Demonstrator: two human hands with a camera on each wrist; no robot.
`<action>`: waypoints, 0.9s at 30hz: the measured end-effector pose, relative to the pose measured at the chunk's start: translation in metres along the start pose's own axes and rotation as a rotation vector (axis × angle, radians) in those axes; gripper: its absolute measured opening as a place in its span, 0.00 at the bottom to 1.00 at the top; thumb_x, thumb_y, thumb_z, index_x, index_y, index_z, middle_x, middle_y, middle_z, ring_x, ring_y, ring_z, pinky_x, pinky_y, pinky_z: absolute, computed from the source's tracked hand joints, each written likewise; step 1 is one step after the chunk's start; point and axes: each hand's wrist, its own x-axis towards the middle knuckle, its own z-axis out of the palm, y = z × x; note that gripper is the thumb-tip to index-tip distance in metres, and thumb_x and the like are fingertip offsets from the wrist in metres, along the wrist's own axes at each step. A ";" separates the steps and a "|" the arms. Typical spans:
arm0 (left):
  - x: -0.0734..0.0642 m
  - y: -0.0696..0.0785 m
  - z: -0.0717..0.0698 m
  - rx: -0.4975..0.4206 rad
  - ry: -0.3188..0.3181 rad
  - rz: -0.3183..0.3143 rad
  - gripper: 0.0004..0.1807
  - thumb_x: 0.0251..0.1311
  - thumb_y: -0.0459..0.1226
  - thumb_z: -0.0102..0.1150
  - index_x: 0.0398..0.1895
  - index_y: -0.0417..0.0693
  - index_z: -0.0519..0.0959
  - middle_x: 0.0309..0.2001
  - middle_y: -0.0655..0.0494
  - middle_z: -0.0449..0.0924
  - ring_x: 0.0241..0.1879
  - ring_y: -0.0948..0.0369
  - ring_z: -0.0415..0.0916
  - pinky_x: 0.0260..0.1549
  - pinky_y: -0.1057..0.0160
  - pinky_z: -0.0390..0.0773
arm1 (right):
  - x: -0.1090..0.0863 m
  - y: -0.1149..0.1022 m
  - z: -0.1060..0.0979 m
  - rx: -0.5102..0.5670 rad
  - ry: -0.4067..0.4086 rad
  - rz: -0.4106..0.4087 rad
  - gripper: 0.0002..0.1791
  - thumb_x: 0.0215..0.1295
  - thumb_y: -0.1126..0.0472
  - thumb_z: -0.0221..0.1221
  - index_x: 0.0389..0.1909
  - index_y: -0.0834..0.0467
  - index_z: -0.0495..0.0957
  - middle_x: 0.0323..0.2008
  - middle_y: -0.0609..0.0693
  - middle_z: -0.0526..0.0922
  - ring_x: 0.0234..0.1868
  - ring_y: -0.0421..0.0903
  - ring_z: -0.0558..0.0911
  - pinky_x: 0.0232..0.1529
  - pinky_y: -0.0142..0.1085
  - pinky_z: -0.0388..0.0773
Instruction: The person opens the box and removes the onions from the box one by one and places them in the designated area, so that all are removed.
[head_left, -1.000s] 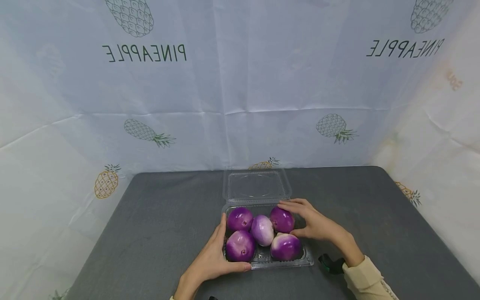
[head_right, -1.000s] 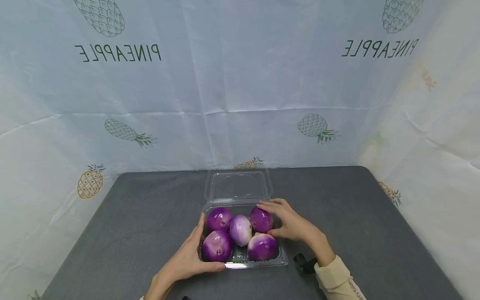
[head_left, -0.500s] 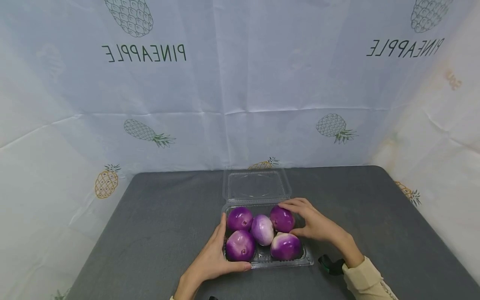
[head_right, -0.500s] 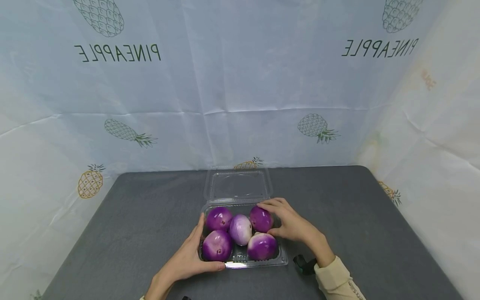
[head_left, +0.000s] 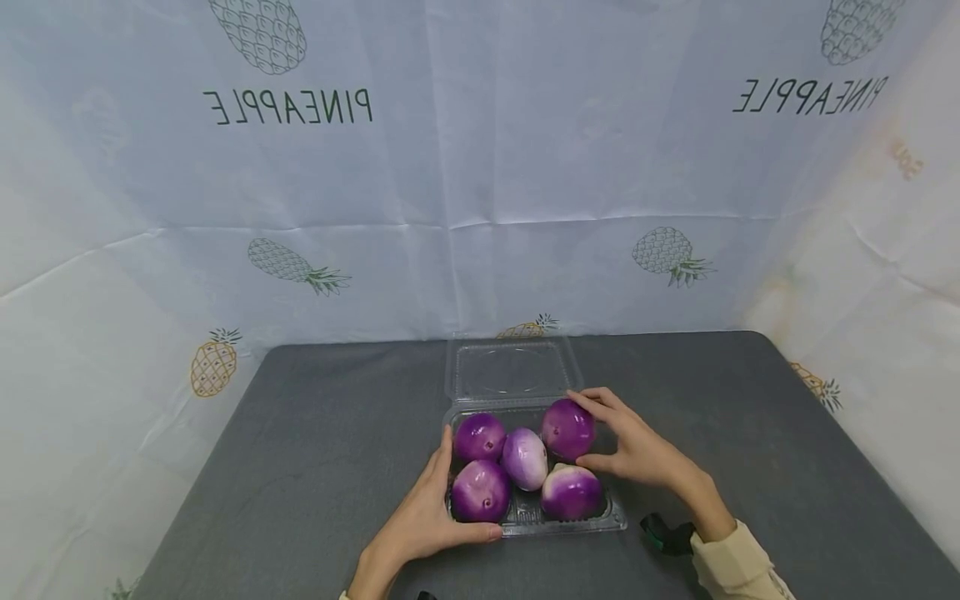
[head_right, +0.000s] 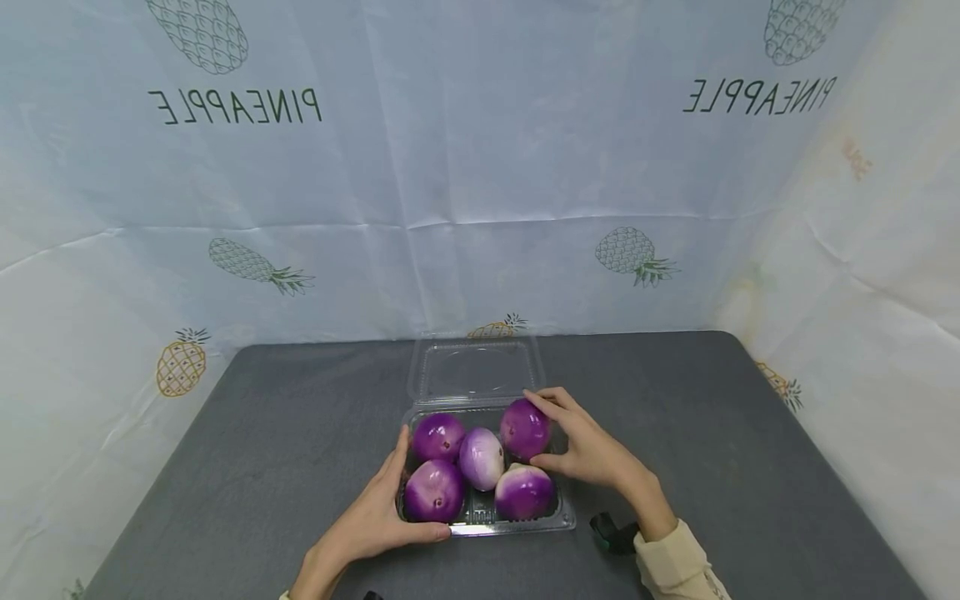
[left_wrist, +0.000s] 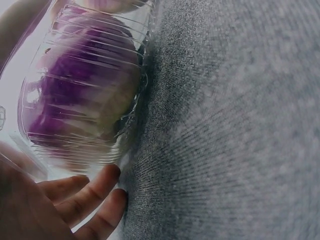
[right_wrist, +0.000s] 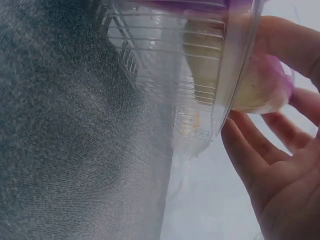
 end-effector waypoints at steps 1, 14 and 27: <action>0.000 0.000 0.000 0.000 -0.002 -0.002 0.82 0.37 0.64 0.80 0.84 0.58 0.28 0.83 0.43 0.46 0.77 0.41 0.59 0.70 0.34 0.65 | -0.001 -0.001 0.000 -0.001 0.012 0.005 0.48 0.55 0.58 0.76 0.76 0.61 0.65 0.64 0.54 0.71 0.63 0.54 0.76 0.57 0.54 0.80; 0.000 -0.001 0.000 -0.003 -0.017 -0.013 0.82 0.37 0.65 0.79 0.84 0.58 0.28 0.83 0.43 0.45 0.76 0.41 0.60 0.69 0.33 0.65 | -0.003 -0.001 0.002 0.047 0.110 -0.028 0.45 0.52 0.60 0.78 0.71 0.61 0.71 0.61 0.57 0.71 0.56 0.52 0.81 0.51 0.42 0.86; 0.000 0.000 -0.001 0.003 -0.013 0.000 0.81 0.38 0.64 0.80 0.84 0.58 0.28 0.83 0.43 0.46 0.76 0.41 0.61 0.69 0.33 0.66 | -0.003 0.001 0.003 0.122 0.174 -0.007 0.51 0.47 0.60 0.81 0.73 0.62 0.66 0.61 0.57 0.74 0.58 0.51 0.81 0.55 0.52 0.84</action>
